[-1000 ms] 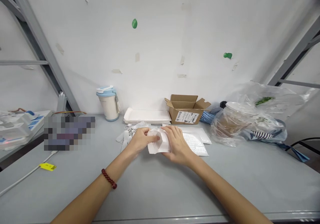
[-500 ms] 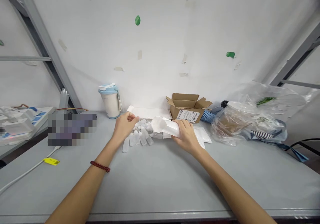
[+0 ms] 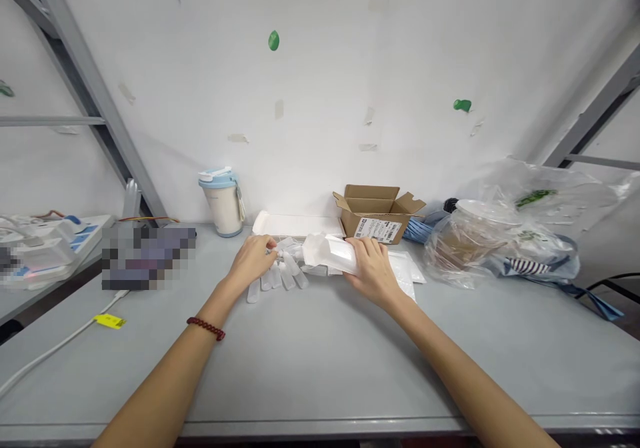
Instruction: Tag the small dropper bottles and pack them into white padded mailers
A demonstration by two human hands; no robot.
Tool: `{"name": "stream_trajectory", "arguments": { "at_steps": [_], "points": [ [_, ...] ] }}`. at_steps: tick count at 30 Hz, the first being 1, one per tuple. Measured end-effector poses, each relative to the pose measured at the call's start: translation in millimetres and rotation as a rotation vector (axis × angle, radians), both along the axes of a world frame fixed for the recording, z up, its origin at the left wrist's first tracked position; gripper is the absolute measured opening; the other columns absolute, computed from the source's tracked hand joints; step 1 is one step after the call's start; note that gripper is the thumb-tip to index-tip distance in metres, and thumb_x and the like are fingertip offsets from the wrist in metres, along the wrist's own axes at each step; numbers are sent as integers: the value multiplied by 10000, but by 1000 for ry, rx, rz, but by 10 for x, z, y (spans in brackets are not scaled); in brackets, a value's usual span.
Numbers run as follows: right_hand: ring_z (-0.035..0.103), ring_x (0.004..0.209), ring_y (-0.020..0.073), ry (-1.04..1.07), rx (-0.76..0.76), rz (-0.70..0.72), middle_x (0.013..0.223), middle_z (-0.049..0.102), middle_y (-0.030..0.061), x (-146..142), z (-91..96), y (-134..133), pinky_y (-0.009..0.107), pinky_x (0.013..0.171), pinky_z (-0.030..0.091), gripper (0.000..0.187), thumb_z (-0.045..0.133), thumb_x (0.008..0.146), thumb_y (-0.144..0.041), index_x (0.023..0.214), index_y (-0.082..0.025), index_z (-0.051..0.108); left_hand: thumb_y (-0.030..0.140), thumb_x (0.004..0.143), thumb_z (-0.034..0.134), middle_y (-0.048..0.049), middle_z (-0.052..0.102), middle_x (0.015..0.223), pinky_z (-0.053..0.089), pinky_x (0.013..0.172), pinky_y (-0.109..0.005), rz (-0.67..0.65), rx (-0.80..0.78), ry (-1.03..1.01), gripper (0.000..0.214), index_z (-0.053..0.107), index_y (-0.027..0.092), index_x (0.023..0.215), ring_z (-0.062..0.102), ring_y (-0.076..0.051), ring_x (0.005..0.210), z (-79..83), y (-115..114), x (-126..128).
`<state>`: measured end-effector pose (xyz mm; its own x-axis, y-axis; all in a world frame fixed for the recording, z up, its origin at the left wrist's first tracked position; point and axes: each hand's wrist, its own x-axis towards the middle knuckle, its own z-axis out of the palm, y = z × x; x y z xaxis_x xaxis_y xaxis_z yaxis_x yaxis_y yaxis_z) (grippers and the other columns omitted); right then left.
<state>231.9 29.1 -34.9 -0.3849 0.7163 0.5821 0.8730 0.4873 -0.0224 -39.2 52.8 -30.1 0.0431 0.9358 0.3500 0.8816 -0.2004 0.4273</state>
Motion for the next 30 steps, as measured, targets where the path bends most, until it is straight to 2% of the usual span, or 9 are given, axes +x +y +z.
{"name": "stream_trajectory", "arguments": {
  "at_steps": [7, 11, 18, 23, 30],
  "points": [
    [467, 967, 274, -60, 42, -20, 1056, 553, 121, 3, -18, 14, 372, 813, 313, 470, 570, 721, -202, 1177, -147, 471, 254, 716, 490, -94, 707, 841, 421, 724, -341, 16, -26, 2, 184, 663, 194, 707, 611, -278, 854, -48, 29, 0],
    [471, 958, 269, -54, 41, -29, 1046, 557, 116, 8, -20, 20, 370, 817, 307, 468, 573, 723, -208, 1174, -136, 475, 246, 698, 499, -68, 697, 762, 417, 679, -312, 24, -15, -43, 149, 621, 206, 620, 613, -251, 793, -8, 2, 29],
    [463, 961, 274, -94, 51, -45, 1031, 555, 117, 8, -47, 31, 372, 806, 311, 468, 584, 729, -212, 1177, -141, 472, 275, 682, 520, -27, 653, 665, 413, 623, -279, 109, 51, -335, 117, 586, 194, 628, 575, -184, 644, 204, -100, 118],
    [458, 954, 276, -119, 44, -60, 1031, 554, 121, -13, -51, 23, 368, 793, 317, 450, 580, 738, -220, 1168, -146, 472, 305, 669, 545, -28, 656, 690, 430, 655, -272, 119, 147, -504, 140, 597, 177, 649, 574, -175, 673, 252, -127, 158],
    [457, 945, 279, -122, 10, -72, 1040, 553, 134, -16, -61, 26, 376, 791, 314, 463, 576, 736, -227, 1176, -129, 472, 315, 650, 599, -1, 620, 657, 417, 596, -249, 72, 131, -820, 143, 595, 173, 668, 543, -139, 622, 337, -188, 215]
  ]
}}
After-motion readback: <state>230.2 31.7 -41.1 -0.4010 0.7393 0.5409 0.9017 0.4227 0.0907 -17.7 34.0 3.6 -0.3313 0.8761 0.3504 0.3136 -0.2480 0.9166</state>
